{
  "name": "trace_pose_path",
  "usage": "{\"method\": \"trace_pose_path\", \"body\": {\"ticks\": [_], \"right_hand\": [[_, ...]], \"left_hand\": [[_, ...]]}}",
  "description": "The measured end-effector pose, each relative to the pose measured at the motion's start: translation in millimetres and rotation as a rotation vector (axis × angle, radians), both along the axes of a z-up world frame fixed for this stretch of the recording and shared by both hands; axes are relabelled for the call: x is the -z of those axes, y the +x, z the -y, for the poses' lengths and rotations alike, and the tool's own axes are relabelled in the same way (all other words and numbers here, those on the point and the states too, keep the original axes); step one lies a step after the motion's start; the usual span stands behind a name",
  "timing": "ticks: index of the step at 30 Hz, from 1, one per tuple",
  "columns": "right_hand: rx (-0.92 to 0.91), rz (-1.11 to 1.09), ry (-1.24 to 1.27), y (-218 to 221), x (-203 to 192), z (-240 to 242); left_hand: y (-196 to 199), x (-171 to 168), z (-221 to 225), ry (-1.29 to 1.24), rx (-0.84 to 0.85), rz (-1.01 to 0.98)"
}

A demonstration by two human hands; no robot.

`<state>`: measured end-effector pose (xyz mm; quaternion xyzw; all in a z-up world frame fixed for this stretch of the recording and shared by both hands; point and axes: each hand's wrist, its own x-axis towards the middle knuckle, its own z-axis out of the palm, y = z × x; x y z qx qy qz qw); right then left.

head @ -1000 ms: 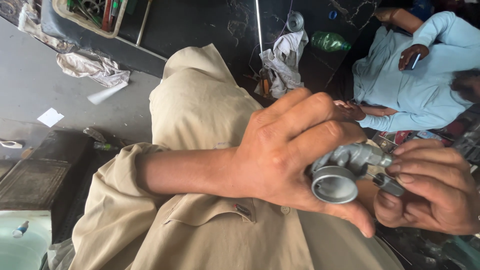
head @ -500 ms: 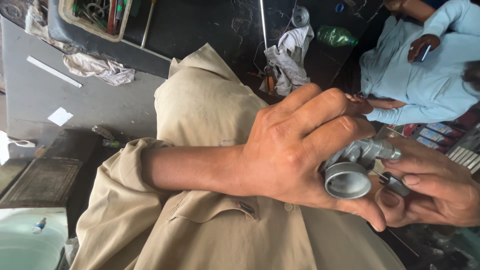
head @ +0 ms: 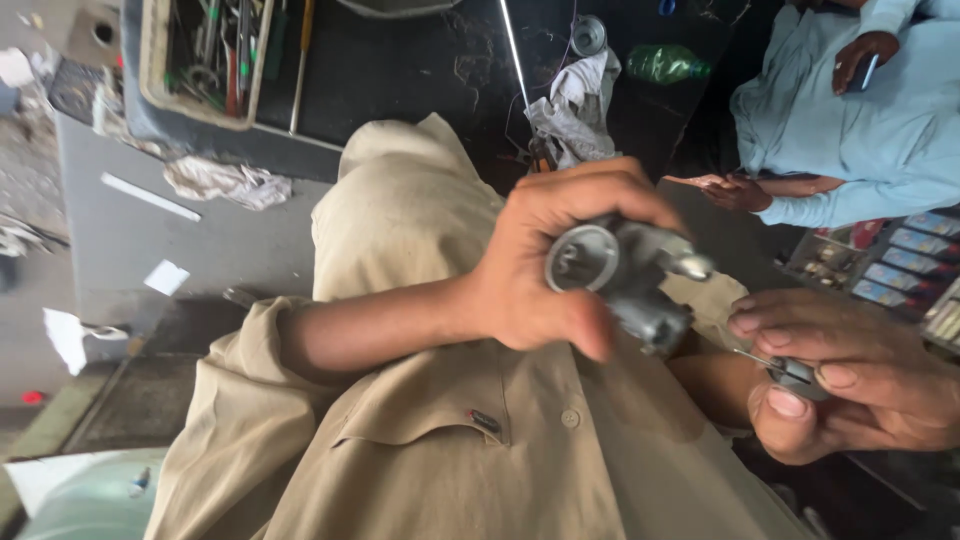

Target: The person holds a carburetor and works on it by hand, removing and refitting small components such as a spring and float parts, then uses a long screwdriver to loosen and tighten screws on the carburetor body while turning it over at a workbench.

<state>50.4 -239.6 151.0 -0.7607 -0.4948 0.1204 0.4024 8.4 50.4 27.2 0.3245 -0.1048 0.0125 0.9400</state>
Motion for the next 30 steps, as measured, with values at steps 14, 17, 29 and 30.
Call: {"method": "trace_pose_path", "body": {"ticks": [14,17,29,30], "right_hand": [[-0.075,-0.191,-0.087,-19.6,0.5,-9.4],[-0.07,-0.142,-0.084,-22.9,-3.7,-16.4],[-0.045,0.136,-0.18,-25.1,-32.9,-86.1],[-0.044,0.171,-0.197,-24.8,-33.2,-90.1]], "left_hand": [[13.3,-10.9,-15.6,0.133,0.135,0.132],[15.2,-5.9,-14.8,0.147,0.134,0.126],[15.4,-2.7,-17.1,0.222,0.058,0.121],[15.2,-2.5,-17.2,0.221,0.053,0.115]]}}
